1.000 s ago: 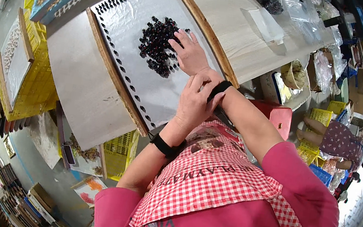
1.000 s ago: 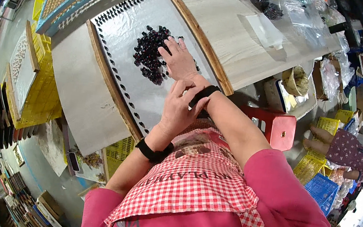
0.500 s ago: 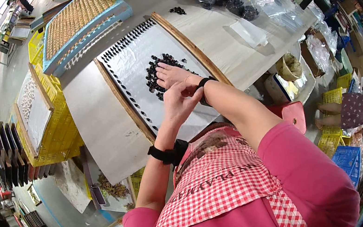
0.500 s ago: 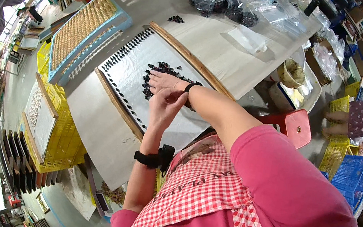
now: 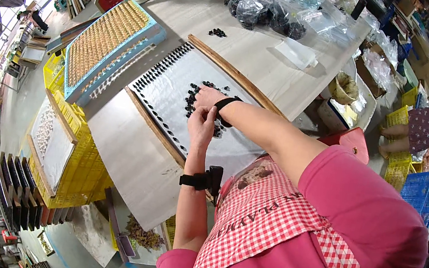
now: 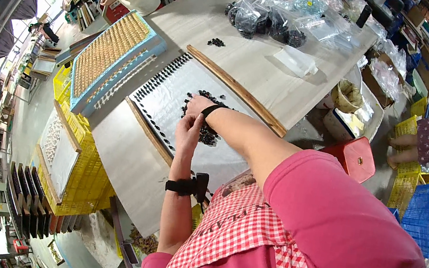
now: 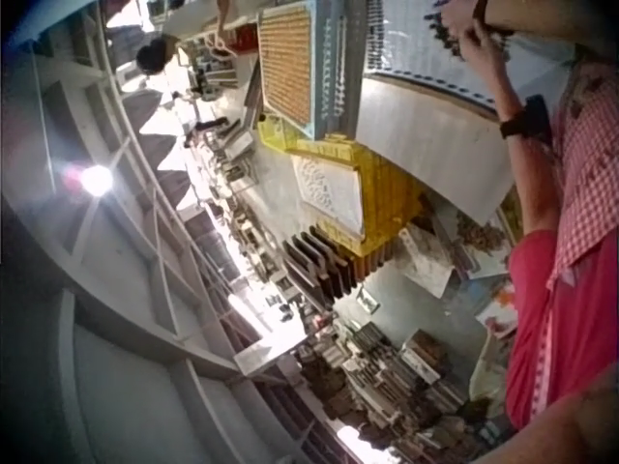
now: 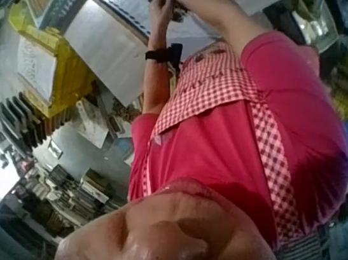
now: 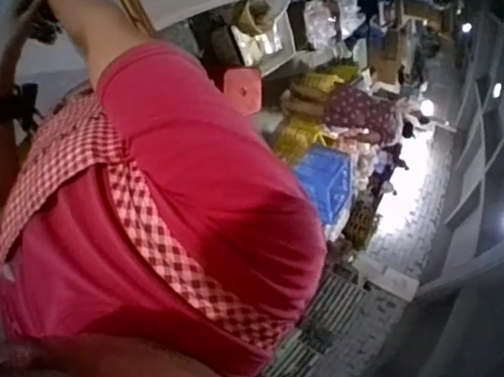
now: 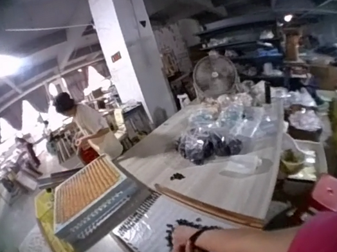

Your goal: The person is placing small black plastic components into a wooden alignment jig and then transferring them to plastic bags.

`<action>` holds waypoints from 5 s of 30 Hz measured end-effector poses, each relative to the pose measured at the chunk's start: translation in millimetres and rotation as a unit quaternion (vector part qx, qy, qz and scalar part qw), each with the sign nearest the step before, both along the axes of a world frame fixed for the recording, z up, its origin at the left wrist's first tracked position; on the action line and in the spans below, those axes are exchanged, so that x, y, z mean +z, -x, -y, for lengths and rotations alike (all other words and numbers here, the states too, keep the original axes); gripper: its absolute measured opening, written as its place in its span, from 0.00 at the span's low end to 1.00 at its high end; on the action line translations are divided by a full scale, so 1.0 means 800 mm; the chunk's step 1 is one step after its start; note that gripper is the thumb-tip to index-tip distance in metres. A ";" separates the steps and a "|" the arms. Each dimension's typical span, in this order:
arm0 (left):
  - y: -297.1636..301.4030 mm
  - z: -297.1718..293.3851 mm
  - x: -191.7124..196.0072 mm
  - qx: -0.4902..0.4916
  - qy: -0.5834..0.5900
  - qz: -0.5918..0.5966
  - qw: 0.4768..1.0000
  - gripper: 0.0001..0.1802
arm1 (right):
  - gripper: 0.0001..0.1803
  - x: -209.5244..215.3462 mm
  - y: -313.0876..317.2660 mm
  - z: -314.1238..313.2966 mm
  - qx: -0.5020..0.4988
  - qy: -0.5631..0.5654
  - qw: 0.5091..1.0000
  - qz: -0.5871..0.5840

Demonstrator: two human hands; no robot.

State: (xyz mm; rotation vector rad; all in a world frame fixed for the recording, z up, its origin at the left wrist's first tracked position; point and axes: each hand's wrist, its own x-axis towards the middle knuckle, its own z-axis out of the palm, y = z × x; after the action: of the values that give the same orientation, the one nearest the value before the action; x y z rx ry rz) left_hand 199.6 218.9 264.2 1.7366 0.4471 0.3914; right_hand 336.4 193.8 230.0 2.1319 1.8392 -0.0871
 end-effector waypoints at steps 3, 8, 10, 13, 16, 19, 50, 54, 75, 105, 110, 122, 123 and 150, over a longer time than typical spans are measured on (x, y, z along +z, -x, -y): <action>0.010 -0.030 -0.012 0.023 -0.036 -0.034 0.998 0.16 | 0.12 0.007 0.010 -0.012 -0.322 -0.187 0.900 -0.227; 0.005 -0.031 0.051 0.010 -0.091 -0.038 0.995 0.17 | 0.19 0.017 0.002 -0.033 -0.485 -0.286 0.553 -0.614; 0.009 -0.028 0.061 0.016 -0.084 -0.027 0.996 0.17 | 0.18 0.035 0.011 -0.037 -0.483 -0.286 0.473 -0.679; 0.013 -0.020 0.071 0.033 -0.150 0.009 0.988 0.18 | 0.21 0.049 0.019 -0.040 -0.473 -0.293 0.328 -0.763; 0.014 -0.021 0.080 0.001 -0.156 -0.036 0.987 0.17 | 0.22 0.068 0.026 -0.033 -0.486 -0.336 0.195 -0.783; 0.017 -0.014 0.100 -0.030 -0.183 -0.024 0.982 0.16 | 0.20 0.072 0.013 -0.034 -0.464 -0.380 0.076 -0.797; 0.046 0.000 0.145 0.014 -0.069 0.162 0.984 0.07 | 0.10 0.177 0.059 0.044 0.021 -0.394 0.841 -0.371; 0.041 -0.061 0.154 0.223 0.230 0.266 0.909 0.09 | 0.08 0.191 0.098 0.065 -0.064 -0.398 0.707 -0.582; -0.081 -0.005 0.061 0.174 -0.588 -0.047 0.788 0.12 | 0.15 0.184 0.119 0.156 -0.061 -0.383 0.780 -0.490; -0.084 0.003 0.055 0.194 0.452 0.152 0.857 0.07 | 0.11 0.170 0.061 0.135 -0.045 -0.390 0.770 -0.502; -0.074 0.031 0.074 0.223 -0.279 0.022 0.934 0.09 | 0.12 0.182 0.084 0.148 -0.024 -0.364 0.825 -0.430; -0.085 0.035 0.078 0.221 -0.068 0.103 0.967 0.12 | 0.12 0.195 0.055 0.159 0.046 -0.348 0.789 -0.505; -0.075 0.023 0.082 0.184 0.215 0.126 0.951 0.15 | 0.11 0.201 0.040 0.166 0.014 -0.321 0.764 -0.560; 0.108 0.163 0.035 0.160 0.176 -0.229 0.944 0.17 | 0.15 -0.005 -0.323 0.457 -0.522 -0.174 0.647 -0.529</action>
State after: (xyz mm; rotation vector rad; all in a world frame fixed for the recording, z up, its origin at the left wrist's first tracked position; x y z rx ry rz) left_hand 113.0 88.7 292.3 1.3954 1.0787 0.1160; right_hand 595.2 -172.2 226.4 3.5288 0.5001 -1.6438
